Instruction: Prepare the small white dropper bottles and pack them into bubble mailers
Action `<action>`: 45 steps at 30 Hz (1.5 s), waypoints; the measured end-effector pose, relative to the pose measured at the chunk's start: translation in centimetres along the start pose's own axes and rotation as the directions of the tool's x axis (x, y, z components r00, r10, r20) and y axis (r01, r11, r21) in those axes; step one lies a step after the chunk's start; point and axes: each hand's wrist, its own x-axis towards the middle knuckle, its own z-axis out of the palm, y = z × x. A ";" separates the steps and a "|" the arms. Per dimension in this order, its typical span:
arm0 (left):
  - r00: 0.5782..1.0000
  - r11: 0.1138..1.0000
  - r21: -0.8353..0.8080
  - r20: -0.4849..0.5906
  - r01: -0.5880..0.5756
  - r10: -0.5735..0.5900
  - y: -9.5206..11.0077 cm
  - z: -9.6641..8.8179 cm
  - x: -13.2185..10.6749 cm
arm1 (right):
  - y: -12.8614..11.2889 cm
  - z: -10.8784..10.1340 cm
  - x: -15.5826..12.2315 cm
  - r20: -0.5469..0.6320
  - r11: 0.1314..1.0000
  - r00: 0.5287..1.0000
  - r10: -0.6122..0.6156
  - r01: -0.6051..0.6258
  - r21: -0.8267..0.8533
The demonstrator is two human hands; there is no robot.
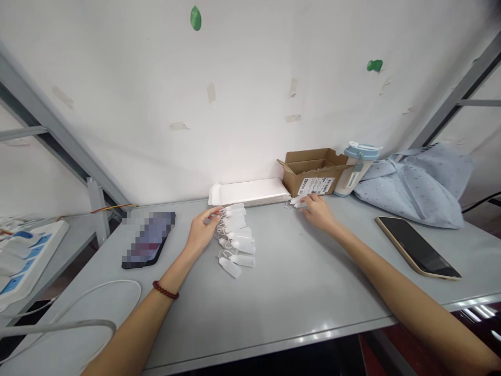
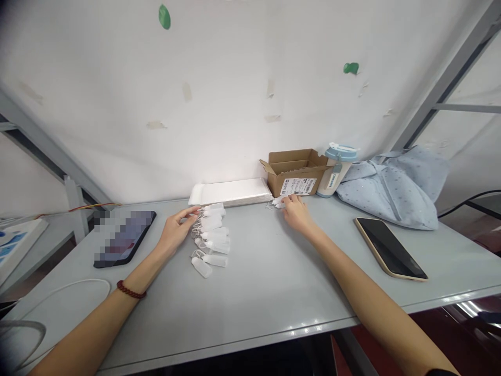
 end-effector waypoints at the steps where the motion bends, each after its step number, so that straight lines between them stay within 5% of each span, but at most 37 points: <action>1: 1.000 1.000 -0.004 -0.002 0.002 -0.002 0.0 0.0 0.0 | 0.0 0.0 0.0 0.002 1.000 1.000 0.000 0.000 -0.003; 23: 0.987 0.995 -0.070 -0.140 0.070 -0.079 -0.4 0.0 0.0 | 0.5 -0.1 0.2 -0.059 1.000 0.998 0.001 -0.002 -0.019; 45: 0.989 0.996 -0.064 -0.130 0.061 -0.069 -0.3 0.2 -0.2 | 0.8 0.2 0.1 -0.033 0.999 0.998 -0.045 0.046 0.024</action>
